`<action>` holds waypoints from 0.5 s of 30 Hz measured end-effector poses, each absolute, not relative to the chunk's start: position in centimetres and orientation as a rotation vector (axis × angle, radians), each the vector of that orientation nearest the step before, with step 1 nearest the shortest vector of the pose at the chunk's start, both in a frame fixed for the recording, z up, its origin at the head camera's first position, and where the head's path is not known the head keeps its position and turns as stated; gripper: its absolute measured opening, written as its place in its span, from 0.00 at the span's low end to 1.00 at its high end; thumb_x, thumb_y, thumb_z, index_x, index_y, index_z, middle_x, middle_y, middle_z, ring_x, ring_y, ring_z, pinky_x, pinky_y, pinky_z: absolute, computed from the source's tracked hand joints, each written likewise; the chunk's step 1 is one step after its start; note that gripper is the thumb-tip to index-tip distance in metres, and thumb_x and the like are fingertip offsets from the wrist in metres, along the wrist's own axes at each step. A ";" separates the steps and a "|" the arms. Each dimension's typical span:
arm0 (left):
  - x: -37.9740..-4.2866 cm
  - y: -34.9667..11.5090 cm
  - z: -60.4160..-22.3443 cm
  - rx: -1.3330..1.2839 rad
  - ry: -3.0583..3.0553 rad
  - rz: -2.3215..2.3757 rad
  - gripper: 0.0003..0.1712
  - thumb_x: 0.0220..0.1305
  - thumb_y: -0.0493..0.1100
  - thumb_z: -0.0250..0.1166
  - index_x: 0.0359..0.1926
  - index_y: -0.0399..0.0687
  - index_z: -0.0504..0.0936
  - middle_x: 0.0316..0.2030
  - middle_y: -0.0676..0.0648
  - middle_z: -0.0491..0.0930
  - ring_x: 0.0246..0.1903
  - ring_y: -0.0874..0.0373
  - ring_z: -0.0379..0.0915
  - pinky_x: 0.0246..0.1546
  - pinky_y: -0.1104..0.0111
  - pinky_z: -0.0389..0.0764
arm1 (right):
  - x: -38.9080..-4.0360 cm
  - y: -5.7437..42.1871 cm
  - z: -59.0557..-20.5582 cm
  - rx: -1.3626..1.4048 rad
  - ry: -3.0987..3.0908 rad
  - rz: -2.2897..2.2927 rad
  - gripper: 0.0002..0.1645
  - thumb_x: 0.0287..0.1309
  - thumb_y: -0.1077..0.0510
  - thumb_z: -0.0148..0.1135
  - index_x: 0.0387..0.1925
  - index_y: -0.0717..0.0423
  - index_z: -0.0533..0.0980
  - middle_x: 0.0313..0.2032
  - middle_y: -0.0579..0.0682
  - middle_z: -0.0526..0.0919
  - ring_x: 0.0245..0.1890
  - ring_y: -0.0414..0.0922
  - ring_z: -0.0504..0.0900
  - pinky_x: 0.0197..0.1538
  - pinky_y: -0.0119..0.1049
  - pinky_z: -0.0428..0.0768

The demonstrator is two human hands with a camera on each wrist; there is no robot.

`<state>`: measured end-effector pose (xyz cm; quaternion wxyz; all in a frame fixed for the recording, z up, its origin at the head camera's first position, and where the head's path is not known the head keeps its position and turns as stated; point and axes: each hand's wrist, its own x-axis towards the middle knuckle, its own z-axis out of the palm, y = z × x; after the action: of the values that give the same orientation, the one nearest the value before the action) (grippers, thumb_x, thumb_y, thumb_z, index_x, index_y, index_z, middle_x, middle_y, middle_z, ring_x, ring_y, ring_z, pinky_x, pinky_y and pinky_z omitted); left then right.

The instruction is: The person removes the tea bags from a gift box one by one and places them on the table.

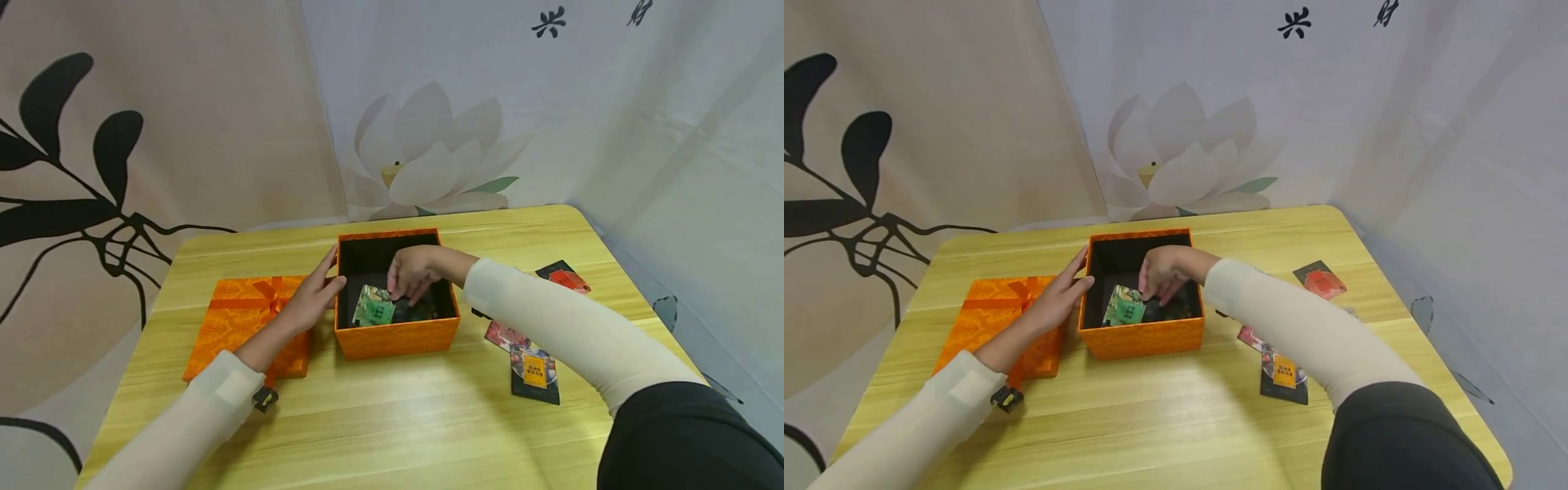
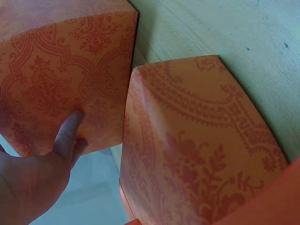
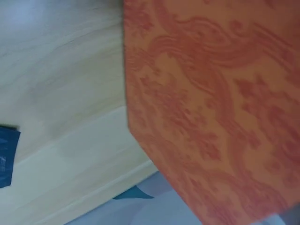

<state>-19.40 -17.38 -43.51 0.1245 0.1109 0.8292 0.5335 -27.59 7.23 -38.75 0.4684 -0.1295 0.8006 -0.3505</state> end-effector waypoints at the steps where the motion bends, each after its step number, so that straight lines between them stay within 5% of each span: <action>1: -19.4 -17.4 -43.5 0.323 2.419 1.554 0.42 0.82 0.54 0.50 0.84 0.66 0.35 0.82 0.42 0.42 0.73 0.35 0.61 0.55 0.44 0.81 | -27.6 7.3 -38.4 -0.308 1.960 -0.882 0.03 0.65 0.69 0.66 0.36 0.63 0.84 0.38 0.54 0.88 0.33 0.48 0.86 0.45 0.46 0.89; 6: -19.4 -17.4 -43.5 0.313 2.442 1.533 0.42 0.83 0.51 0.50 0.84 0.66 0.35 0.82 0.41 0.43 0.72 0.33 0.62 0.55 0.43 0.81 | -27.5 8.1 -36.2 -0.267 1.929 -0.995 0.04 0.65 0.68 0.67 0.41 0.62 0.84 0.37 0.54 0.84 0.29 0.46 0.80 0.53 0.51 0.86; 15: -19.4 -17.4 -43.5 0.312 2.437 1.535 0.41 0.83 0.51 0.50 0.84 0.68 0.35 0.82 0.41 0.43 0.72 0.33 0.62 0.55 0.44 0.81 | -27.4 11.9 -33.7 -0.271 1.834 -1.191 0.05 0.69 0.67 0.63 0.37 0.60 0.83 0.34 0.52 0.83 0.28 0.44 0.85 0.46 0.43 0.88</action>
<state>-19.44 -17.43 -43.46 0.1220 0.1070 0.8349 0.5260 -27.40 11.87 -33.68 0.4520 -0.1096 0.7424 -0.4823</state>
